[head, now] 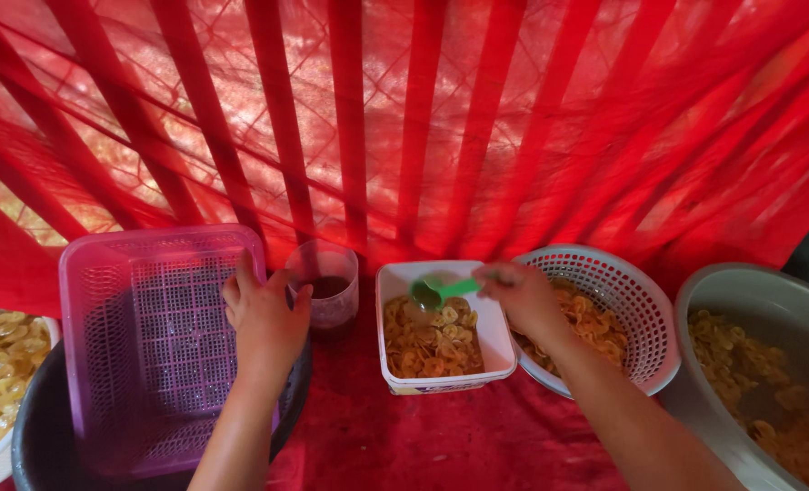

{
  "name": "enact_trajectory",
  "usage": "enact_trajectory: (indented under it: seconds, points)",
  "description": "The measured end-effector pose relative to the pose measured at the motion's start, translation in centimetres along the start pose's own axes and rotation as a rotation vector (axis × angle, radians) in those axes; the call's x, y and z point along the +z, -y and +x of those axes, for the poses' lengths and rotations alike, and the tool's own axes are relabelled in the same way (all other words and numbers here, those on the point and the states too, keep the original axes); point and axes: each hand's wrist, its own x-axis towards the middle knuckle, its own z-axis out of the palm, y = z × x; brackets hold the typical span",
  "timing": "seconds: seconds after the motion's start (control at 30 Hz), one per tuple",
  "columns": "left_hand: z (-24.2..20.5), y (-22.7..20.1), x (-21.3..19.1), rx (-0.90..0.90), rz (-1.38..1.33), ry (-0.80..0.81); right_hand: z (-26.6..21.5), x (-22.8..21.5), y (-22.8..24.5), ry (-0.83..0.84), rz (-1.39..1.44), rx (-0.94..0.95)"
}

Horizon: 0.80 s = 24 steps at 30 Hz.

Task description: The person sorts fried snacks from a basin and a basket into smaller containers by hand, then uses a spoon to add liquid from a cup to one of the containers.

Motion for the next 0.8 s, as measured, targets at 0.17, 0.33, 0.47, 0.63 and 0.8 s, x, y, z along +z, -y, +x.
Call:
enact_trajectory:
  seconds: [0.17, 0.33, 0.47, 0.63, 0.8]
  points:
    - [-1.1, -1.8, -1.2, 0.045, -0.012, -0.035, -3.9, 0.2, 3.3, 0.012, -0.36, -0.473]
    - [-4.8, -3.7, -1.1, 0.001, -0.266, 0.055, -1.5, 2.7, 7.2, -0.149, 0.062, -0.35]
    - [-8.0, -6.1, 1.6, -0.17, -0.459, 0.29, 1.1, 9.1, 9.9, -0.031, 0.402, -0.344]
    - [-8.2, -6.9, 5.4, -0.188, -0.39, 0.341, -0.9, 10.2, 10.2, 0.087, 0.112, -0.373]
    - [-7.8, -5.6, 8.8, -0.243, -0.455, 0.382, -4.1, 3.1, 6.4, -0.11, -0.437, -0.181]
